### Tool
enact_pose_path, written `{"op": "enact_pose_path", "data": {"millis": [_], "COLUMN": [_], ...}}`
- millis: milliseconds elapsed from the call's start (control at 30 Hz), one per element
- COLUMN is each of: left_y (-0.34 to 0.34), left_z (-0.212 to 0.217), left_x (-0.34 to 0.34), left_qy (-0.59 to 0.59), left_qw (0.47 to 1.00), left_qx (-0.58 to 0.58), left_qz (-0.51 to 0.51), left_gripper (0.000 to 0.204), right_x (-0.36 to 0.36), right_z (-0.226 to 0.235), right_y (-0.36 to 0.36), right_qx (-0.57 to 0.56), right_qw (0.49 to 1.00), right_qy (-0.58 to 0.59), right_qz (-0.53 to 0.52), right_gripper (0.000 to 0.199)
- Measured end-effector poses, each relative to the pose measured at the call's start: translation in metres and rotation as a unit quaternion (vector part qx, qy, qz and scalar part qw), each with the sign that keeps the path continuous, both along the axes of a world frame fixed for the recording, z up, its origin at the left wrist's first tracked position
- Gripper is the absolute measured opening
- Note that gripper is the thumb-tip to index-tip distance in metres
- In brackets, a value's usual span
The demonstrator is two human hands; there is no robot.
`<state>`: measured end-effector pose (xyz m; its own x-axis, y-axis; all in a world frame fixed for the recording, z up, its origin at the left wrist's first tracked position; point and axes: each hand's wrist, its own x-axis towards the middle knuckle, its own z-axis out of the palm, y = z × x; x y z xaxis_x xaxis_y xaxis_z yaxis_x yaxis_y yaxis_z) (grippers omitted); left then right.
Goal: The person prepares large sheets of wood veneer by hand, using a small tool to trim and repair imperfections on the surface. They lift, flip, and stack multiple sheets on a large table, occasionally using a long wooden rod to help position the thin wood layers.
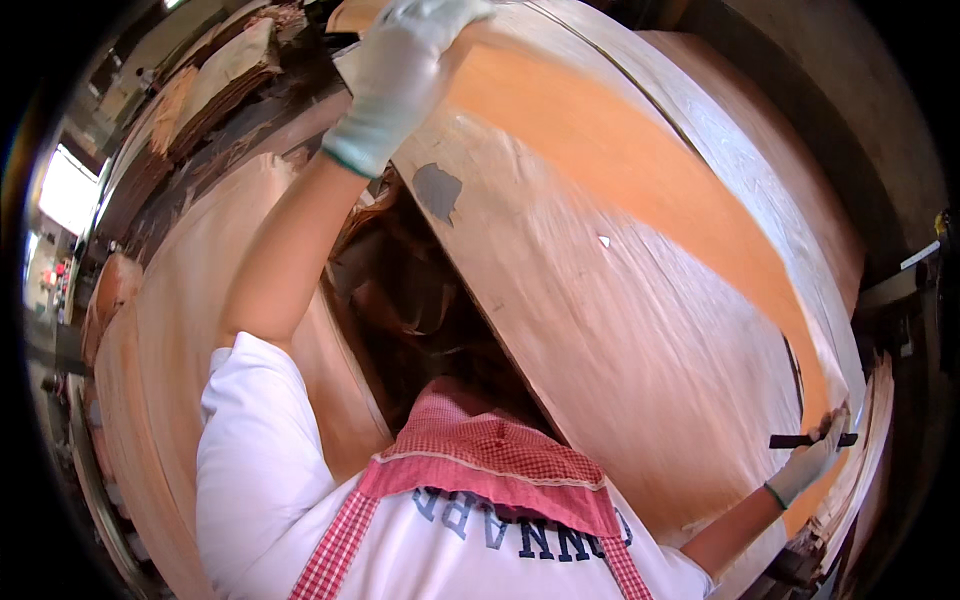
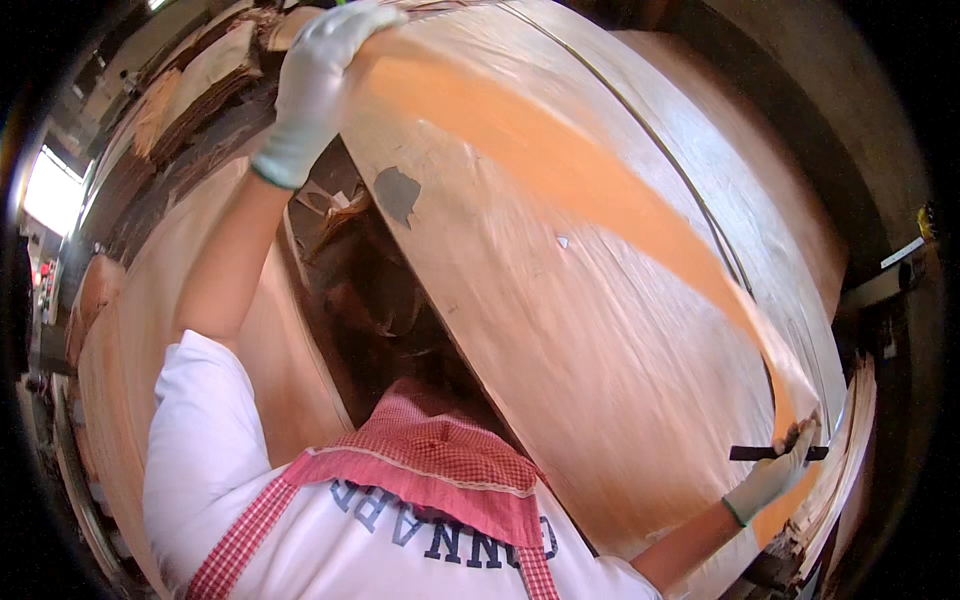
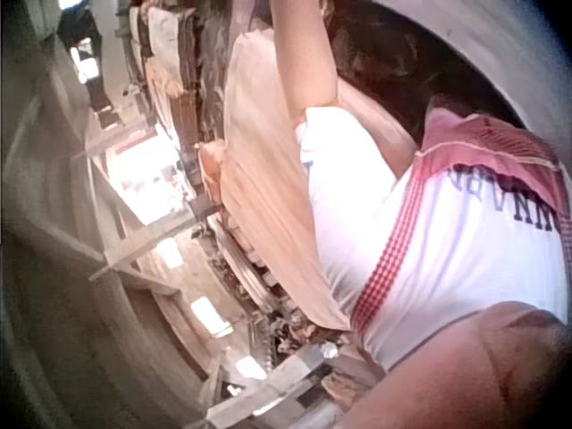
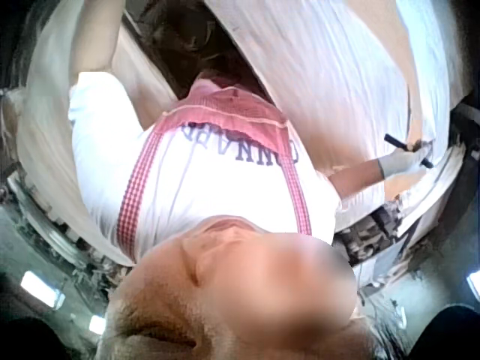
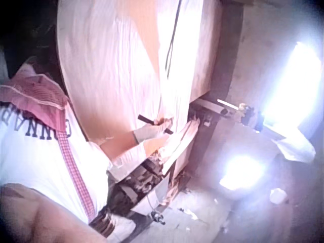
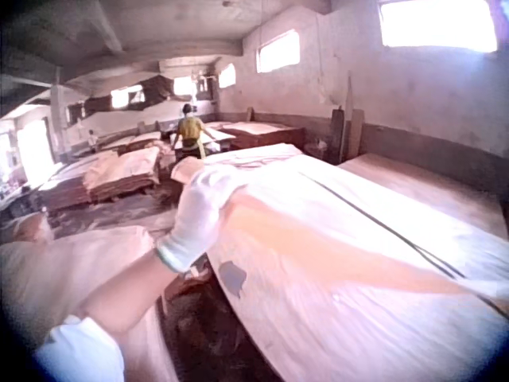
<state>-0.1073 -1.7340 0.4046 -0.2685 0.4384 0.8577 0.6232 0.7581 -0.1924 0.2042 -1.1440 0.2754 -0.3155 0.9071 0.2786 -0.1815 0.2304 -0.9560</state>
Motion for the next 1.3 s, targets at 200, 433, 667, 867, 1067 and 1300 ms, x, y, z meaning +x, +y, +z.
{"op": "enact_pose_path", "data": {"millis": [200,433,667,867,1067,1300], "left_y": [-0.080,-0.068,0.014,0.017,-0.065,-0.053], "left_z": [-0.096,-0.211,-0.315,-0.306,-0.350,-0.388], "left_x": [-0.151,-0.174,-0.234,-0.274,-0.309,-0.318], "left_qy": [-0.087,-0.553,-0.704,-0.678,-0.688,-0.671], "left_qw": [0.996,0.709,0.161,0.357,0.441,0.488], "left_qx": [-0.004,0.413,0.600,0.615,0.563,0.556], "left_qz": [-0.015,-0.144,-0.344,-0.184,-0.122,-0.058], "left_gripper": [0.041,0.090,0.007,0.008,0.017,0.026], "right_x": [-0.023,-0.186,-0.307,-0.271,-0.236,-0.211], "right_z": [-0.077,-0.118,-0.158,-0.191,-0.251,-0.258], "right_y": [-0.059,-0.264,-0.370,-0.354,-0.288,-0.241], "right_qx": [-0.059,-0.299,-0.383,-0.491,-0.379,-0.323], "right_qw": [0.994,0.954,0.923,0.867,0.918,0.928], "right_qy": [-0.084,-0.011,0.042,0.025,-0.054,-0.130], "right_qz": [-0.048,-0.016,0.000,0.079,-0.101,-0.130], "right_gripper": [0.028,0.014,0.019,0.027,0.015,0.010]}}
